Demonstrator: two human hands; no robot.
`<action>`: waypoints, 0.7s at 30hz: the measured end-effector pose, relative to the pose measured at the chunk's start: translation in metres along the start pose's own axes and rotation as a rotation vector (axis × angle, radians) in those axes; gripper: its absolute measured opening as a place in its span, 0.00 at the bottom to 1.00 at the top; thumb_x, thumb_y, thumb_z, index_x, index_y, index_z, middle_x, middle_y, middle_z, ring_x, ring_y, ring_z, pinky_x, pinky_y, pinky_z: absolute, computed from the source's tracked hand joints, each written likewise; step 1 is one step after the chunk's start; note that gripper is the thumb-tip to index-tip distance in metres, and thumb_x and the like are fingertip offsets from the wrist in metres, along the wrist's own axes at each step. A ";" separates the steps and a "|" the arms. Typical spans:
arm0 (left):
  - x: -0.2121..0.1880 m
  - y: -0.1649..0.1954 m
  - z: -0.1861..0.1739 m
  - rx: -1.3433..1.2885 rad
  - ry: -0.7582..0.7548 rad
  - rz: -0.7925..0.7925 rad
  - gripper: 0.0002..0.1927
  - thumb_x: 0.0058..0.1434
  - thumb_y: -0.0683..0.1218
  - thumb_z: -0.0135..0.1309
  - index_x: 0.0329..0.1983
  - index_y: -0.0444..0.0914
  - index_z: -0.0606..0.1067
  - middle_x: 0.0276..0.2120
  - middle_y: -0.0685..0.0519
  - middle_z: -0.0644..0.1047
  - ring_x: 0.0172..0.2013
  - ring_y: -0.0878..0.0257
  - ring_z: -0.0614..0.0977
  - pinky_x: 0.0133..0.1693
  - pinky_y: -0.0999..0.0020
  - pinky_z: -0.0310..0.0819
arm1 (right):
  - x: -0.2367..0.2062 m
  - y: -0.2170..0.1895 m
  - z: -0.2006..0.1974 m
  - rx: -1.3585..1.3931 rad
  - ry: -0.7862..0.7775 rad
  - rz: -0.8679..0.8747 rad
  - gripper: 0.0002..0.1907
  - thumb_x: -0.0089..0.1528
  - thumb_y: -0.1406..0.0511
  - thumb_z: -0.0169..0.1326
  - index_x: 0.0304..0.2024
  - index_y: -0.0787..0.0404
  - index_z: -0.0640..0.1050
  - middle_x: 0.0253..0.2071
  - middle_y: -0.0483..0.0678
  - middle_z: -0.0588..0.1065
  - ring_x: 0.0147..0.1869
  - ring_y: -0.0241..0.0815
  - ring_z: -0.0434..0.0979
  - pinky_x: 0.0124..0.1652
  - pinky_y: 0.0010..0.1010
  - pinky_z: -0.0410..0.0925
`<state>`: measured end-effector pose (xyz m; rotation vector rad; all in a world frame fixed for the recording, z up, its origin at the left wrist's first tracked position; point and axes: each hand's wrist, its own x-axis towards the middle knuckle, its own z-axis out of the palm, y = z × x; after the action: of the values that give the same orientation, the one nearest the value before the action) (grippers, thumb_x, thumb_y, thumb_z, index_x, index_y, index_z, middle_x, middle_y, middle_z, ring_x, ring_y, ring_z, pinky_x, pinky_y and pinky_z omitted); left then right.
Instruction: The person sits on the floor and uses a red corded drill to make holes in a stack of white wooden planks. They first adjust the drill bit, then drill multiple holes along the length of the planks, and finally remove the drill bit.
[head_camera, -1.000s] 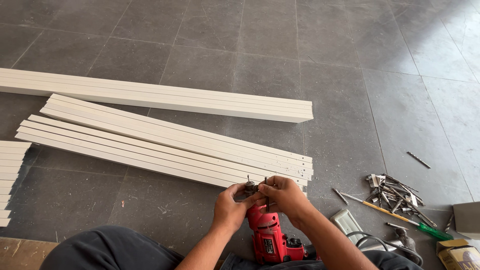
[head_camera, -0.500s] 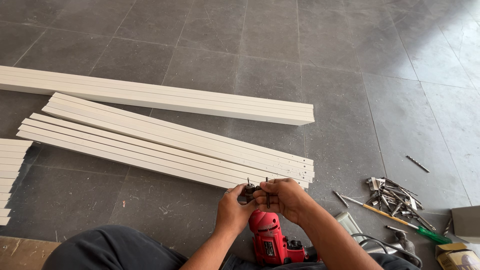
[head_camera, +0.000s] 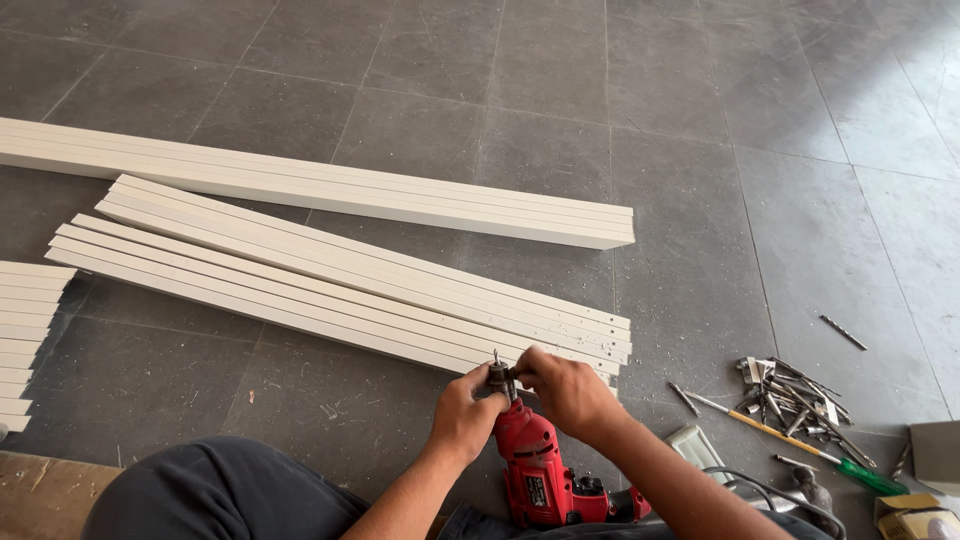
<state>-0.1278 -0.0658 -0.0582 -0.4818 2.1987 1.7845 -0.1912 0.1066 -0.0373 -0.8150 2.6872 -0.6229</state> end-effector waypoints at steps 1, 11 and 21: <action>0.000 0.000 0.000 0.011 -0.005 0.014 0.21 0.54 0.47 0.54 0.49 0.36 0.81 0.41 0.48 0.85 0.44 0.59 0.84 0.49 0.67 0.74 | 0.000 0.003 -0.004 -0.120 -0.042 -0.079 0.06 0.68 0.66 0.49 0.46 0.60 0.73 0.40 0.49 0.81 0.43 0.46 0.83 0.40 0.35 0.76; 0.006 -0.007 0.009 -0.103 0.019 0.058 0.21 0.56 0.44 0.59 0.55 0.38 0.77 0.45 0.51 0.85 0.46 0.62 0.86 0.50 0.67 0.79 | -0.024 -0.004 -0.027 -0.347 0.434 -0.563 0.11 0.56 0.69 0.57 0.42 0.57 0.82 0.47 0.46 0.80 0.59 0.46 0.76 0.61 0.43 0.66; 0.000 0.002 0.009 0.060 0.061 -0.022 0.21 0.54 0.49 0.65 0.50 0.40 0.77 0.45 0.53 0.83 0.41 0.63 0.87 0.47 0.67 0.79 | -0.022 -0.006 -0.033 0.863 0.184 0.710 0.12 0.60 0.64 0.62 0.43 0.65 0.84 0.36 0.51 0.83 0.37 0.39 0.83 0.38 0.30 0.77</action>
<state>-0.1282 -0.0565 -0.0580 -0.5520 2.2711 1.7092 -0.1827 0.1258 -0.0036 0.4078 2.2146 -1.4939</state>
